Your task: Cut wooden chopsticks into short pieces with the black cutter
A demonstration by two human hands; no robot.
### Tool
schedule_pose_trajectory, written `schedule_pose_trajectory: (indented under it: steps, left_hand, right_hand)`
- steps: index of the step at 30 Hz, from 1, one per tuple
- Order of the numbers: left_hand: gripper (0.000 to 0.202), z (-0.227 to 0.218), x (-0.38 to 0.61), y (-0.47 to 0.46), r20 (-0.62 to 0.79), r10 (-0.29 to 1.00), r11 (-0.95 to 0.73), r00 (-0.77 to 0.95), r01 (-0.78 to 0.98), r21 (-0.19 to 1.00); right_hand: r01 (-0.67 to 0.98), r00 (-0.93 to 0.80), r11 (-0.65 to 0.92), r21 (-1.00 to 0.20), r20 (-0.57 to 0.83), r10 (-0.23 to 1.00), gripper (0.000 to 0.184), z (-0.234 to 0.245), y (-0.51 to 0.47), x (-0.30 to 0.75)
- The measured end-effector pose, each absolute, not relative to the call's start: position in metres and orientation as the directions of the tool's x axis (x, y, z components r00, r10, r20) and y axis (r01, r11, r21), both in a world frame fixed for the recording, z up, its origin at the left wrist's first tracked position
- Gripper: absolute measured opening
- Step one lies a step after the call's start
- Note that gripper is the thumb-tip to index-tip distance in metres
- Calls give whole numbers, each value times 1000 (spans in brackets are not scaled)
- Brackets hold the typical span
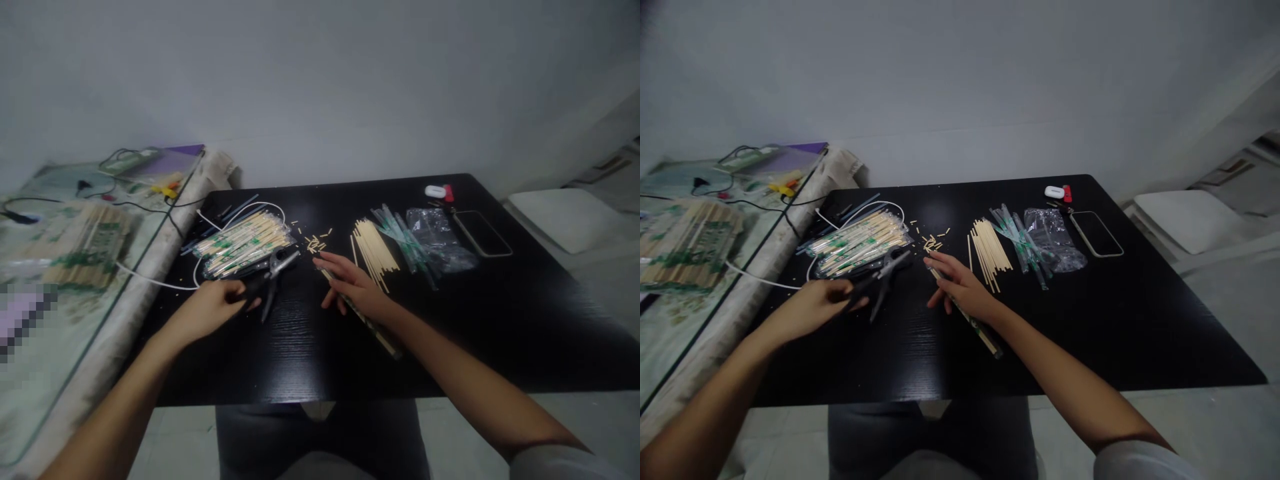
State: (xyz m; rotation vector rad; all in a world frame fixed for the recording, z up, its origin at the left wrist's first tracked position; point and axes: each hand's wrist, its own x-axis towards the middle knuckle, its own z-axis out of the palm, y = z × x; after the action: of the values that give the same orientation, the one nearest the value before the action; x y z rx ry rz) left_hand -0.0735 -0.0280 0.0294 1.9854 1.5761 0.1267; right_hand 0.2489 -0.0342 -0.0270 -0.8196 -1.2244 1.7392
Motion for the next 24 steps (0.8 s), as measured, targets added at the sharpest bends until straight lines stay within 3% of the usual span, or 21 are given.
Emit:
schedule_pose_trajectory:
  steps: [3,7,11,15,19,22,24]
  left_hand:
    - [43,29,-87,-7,-103,989,-73,106,955,287]
    - [35,25,-100,32,25,998,-63,63,998,15]
    - [37,24,-106,56,39,997,-65,65,998,-24]
    - [29,29,-87,47,124,989,-90,77,991,104]
    - [30,31,-36,20,-7,928,-301,373,759,577]
    - [30,28,-2,8,-97,819,-231,566,479,847]
    - [27,22,11,7,-78,766,-169,638,317,933]
  right_hand:
    - [-321,-434,-229,-919,-72,898,60,-31,-34,247]
    - [-331,-457,-311,-891,-137,879,55,-36,-35,244]
    - [-286,-496,-367,-885,-191,847,35,-38,-36,242]
    - [-187,-554,-372,-909,-215,804,31,-36,-39,242]
    - [-77,-565,-334,-939,-235,791,31,-30,-41,244]
    - [-36,-551,-321,-946,-250,797,29,-25,-41,246]
    - [-30,-547,-319,-947,-252,798,29,-23,-40,247]
